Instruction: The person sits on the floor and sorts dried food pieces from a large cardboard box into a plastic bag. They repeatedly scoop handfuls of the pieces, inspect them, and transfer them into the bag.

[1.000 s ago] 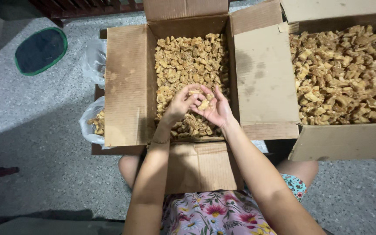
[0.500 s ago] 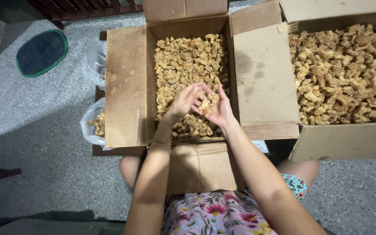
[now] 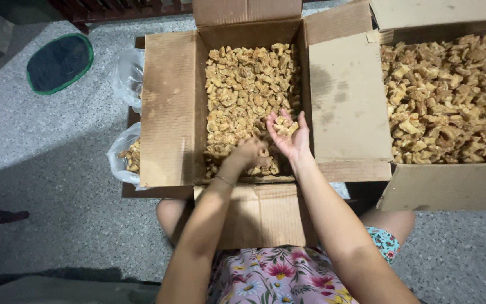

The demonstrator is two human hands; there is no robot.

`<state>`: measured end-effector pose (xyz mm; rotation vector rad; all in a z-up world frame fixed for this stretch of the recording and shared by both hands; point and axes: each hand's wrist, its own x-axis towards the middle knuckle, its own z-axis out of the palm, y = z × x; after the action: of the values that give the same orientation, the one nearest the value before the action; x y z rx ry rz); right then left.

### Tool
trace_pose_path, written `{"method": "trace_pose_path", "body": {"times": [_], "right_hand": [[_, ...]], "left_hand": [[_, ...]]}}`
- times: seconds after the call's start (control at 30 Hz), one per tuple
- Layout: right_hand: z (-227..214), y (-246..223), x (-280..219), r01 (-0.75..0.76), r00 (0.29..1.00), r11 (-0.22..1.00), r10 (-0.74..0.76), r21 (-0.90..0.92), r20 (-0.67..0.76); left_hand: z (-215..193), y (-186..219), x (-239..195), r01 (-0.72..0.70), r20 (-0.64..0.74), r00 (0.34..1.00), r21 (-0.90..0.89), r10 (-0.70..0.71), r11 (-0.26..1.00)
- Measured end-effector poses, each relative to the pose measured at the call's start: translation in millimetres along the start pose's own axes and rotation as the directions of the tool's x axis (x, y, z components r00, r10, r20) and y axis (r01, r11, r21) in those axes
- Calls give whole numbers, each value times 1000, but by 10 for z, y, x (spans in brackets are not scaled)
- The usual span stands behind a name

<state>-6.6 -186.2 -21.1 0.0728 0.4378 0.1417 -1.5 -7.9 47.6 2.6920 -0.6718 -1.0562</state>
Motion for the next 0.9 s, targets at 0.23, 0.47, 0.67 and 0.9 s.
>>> {"method": "trace_pose_path", "body": {"times": [0.23, 0.47, 0.67, 0.9], "right_hand": [[-40, -56, 20, -87, 988, 990, 71, 110, 137], [385, 120, -301, -9, 995, 995, 19, -101, 100], [344, 99, -282, 39, 999, 993, -37, -110, 19], [219, 56, -196, 12, 999, 996, -9, -87, 42]], "left_hand": [[869, -694, 375, -44, -132, 989, 208, 72, 977], [1123, -977, 571, -103, -82, 992, -86, 96, 991], [1062, -931, 368, -100, -120, 989, -150, 82, 984], [307, -742, -150, -288, -296, 947, -601, 128, 746]]}}
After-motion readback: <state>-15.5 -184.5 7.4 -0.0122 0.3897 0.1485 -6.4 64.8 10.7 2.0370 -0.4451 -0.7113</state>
